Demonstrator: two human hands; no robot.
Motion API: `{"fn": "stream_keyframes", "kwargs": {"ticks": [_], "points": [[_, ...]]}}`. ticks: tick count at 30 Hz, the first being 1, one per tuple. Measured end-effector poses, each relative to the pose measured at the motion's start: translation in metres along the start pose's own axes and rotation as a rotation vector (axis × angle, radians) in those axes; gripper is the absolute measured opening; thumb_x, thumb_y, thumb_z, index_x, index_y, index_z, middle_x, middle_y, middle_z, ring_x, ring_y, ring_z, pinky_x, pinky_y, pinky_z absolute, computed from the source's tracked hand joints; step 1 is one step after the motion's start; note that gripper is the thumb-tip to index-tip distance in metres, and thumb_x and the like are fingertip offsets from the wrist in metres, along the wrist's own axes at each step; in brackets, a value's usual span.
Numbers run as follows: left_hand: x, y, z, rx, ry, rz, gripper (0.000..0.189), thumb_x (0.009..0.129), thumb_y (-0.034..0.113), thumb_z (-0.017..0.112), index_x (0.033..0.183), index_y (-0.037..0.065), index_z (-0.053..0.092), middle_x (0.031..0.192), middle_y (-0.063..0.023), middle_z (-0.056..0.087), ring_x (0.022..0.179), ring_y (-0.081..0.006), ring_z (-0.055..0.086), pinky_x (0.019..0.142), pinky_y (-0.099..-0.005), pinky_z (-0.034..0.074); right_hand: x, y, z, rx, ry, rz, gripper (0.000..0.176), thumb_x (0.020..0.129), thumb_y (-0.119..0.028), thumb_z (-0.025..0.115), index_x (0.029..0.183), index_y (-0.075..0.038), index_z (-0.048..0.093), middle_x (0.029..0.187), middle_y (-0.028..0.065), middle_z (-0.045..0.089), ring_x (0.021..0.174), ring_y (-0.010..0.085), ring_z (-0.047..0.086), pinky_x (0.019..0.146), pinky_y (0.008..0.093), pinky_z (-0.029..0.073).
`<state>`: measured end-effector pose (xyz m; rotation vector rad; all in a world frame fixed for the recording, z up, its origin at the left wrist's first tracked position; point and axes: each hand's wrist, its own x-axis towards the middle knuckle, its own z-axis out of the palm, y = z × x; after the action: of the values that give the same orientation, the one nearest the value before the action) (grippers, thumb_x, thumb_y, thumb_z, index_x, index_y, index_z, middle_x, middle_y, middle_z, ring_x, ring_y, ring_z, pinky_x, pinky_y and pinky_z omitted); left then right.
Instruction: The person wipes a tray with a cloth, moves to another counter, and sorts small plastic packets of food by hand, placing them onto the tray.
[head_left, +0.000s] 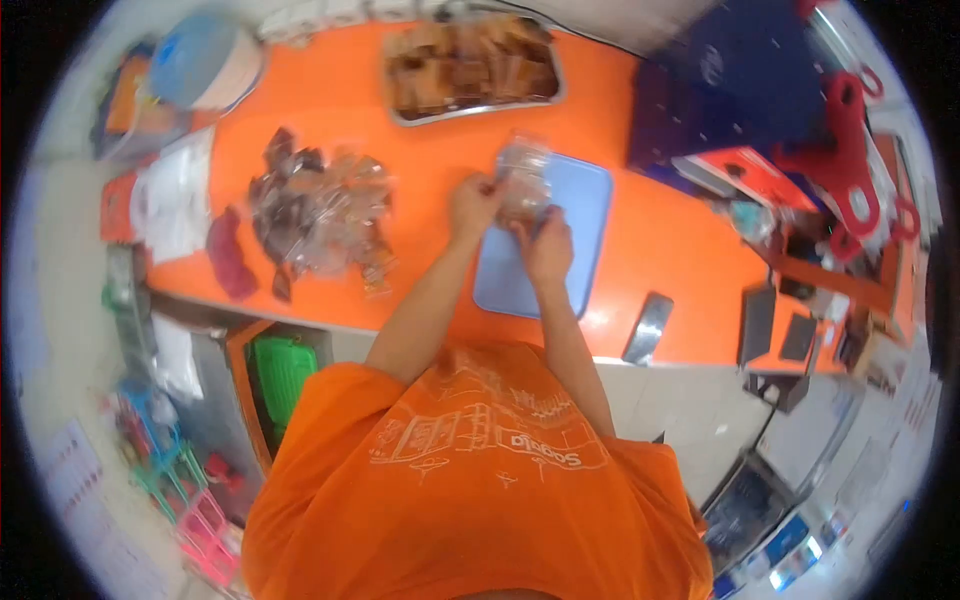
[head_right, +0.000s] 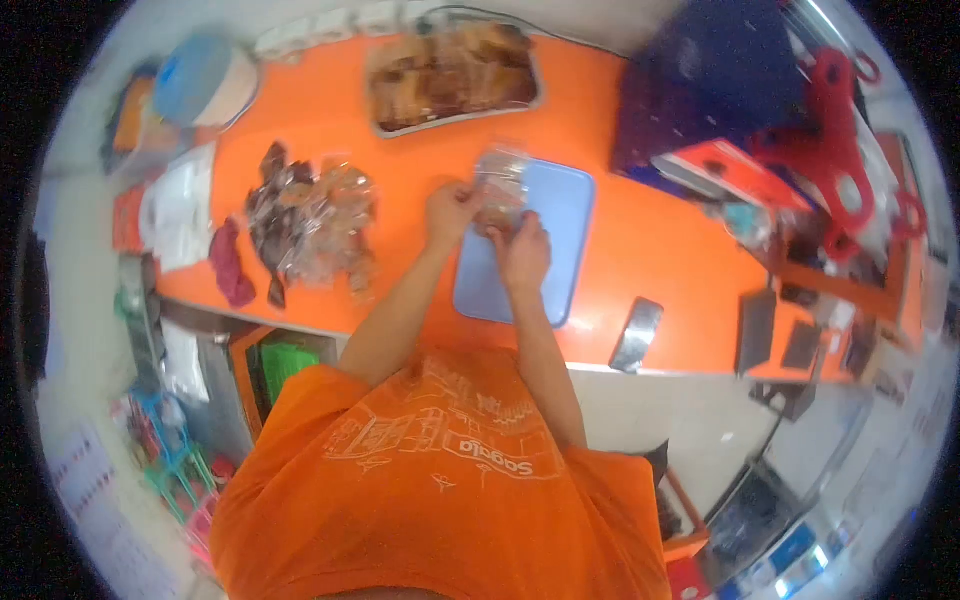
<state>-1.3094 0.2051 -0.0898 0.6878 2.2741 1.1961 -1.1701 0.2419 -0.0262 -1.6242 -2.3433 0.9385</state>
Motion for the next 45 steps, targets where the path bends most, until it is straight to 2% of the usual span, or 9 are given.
{"fn": "stream_keyframes", "kwargs": {"ticks": [5, 8, 10, 15, 19, 28, 38, 44, 45], "points": [[-0.034, -0.002, -0.065, 0.143, 0.189, 0.079, 0.033, 0.085, 0.032, 0.074, 0.094, 0.001, 0.068, 0.099, -0.0173, 0.070, 0.094, -0.0343, 0.066, 0.081, -0.0442, 0.051, -0.005, 0.008, 0.027, -0.082, 0.256, -0.323, 0.076, 0.077, -0.038, 0.083, 0.130, 0.005, 0.049, 0.110, 0.0230, 0.064, 0.103, 0.0390, 0.062, 0.088, 0.0475, 0.050], [-0.086, -0.011, -0.147, 0.568, 0.503, 0.194, 0.040, 0.085, 0.028, 0.075, 0.112, 0.003, 0.061, 0.131, -0.0204, 0.057, 0.120, -0.0404, 0.052, 0.098, -0.0496, 0.042, -0.036, -0.032, 0.011, -0.202, 0.153, -0.205, 0.061, 0.082, -0.032, 0.078, 0.127, 0.000, 0.053, 0.110, 0.0199, 0.064, 0.106, 0.0388, 0.060, 0.089, 0.0490, 0.049], [-0.110, -0.050, -0.190, 0.543, 0.576, 0.118, 0.051, 0.084, 0.034, 0.076, 0.119, 0.002, 0.058, 0.135, -0.0223, 0.053, 0.119, -0.0420, 0.052, 0.098, -0.0519, 0.042, -0.058, -0.045, 0.046, 0.155, -0.320, -0.305, 0.046, 0.084, -0.027, 0.075, 0.118, 0.000, 0.060, 0.113, 0.0210, 0.064, 0.110, 0.0379, 0.059, 0.093, 0.0477, 0.048], [-0.088, -0.081, -0.257, 0.549, 0.529, 0.027, 0.064, 0.079, 0.036, 0.077, 0.130, 0.004, 0.056, 0.113, -0.0191, 0.065, 0.107, -0.0396, 0.058, 0.093, -0.0496, 0.044, -0.055, -0.140, 0.133, 0.137, -0.191, -0.591, 0.034, 0.087, -0.026, 0.071, 0.109, 0.000, 0.066, 0.102, 0.0202, 0.069, 0.097, 0.0379, 0.065, 0.086, 0.0432, 0.052], [-0.031, -0.062, -0.283, 0.306, 0.191, -0.304, 0.054, 0.082, 0.030, 0.077, 0.127, 0.004, 0.060, 0.100, -0.0155, 0.070, 0.095, -0.0326, 0.067, 0.084, -0.0418, 0.052, -0.040, -0.175, 0.177, 0.194, -0.513, -0.098, 0.028, 0.084, -0.023, 0.072, 0.101, 0.000, 0.067, 0.091, 0.0191, 0.072, 0.088, 0.0354, 0.070, 0.079, 0.0453, 0.054], [-0.017, -0.071, -0.328, -0.450, -0.182, 0.040, 0.039, 0.084, 0.013, 0.071, 0.122, 0.011, 0.070, 0.118, -0.0122, 0.068, 0.089, -0.0255, 0.067, 0.084, -0.0351, 0.053, -0.048, -0.214, 0.105, 0.265, -0.351, -0.412, 0.016, 0.081, -0.008, 0.072, 0.097, -0.005, 0.071, 0.092, 0.0115, 0.073, 0.089, 0.0310, 0.067, 0.080, 0.0422, 0.053], [-0.005, -0.054, -0.319, -0.091, -0.103, 0.171, 0.021, 0.083, 0.013, 0.074, 0.102, 0.003, 0.074, 0.110, -0.0151, 0.070, 0.091, -0.0275, 0.067, 0.087, -0.0346, 0.053, -0.068, -0.209, 0.080, -0.217, -0.058, -1.099, 0.016, 0.078, -0.009, 0.072, 0.094, -0.009, 0.071, 0.135, 0.0127, 0.057, 0.116, 0.0329, 0.054, 0.097, 0.0472, 0.043], [0.002, -0.052, -0.317, -0.303, -0.402, -0.010, 0.031, 0.083, 0.021, 0.076, 0.105, 0.000, 0.071, 0.102, -0.0141, 0.070, 0.097, -0.0316, 0.064, 0.092, -0.0407, 0.050, -0.053, -0.184, 0.105, -0.035, -0.054, -1.003, 0.025, 0.079, -0.005, 0.070, 0.103, -0.001, 0.066, 0.108, 0.0161, 0.065, 0.105, 0.0337, 0.059, 0.092, 0.0453, 0.046], [0.011, -0.056, -0.316, 0.088, -0.088, 0.280, 0.029, 0.084, 0.021, 0.074, 0.105, 0.001, 0.071, 0.100, -0.0126, 0.070, 0.098, -0.0309, 0.063, 0.093, -0.0410, 0.050, -0.049, -0.182, 0.107, -0.040, -0.050, -0.996, 0.025, 0.079, -0.005, 0.070, 0.103, -0.001, 0.066, 0.108, 0.0161, 0.065, 0.105, 0.0337, 0.059, 0.092, 0.0453, 0.046]]}}
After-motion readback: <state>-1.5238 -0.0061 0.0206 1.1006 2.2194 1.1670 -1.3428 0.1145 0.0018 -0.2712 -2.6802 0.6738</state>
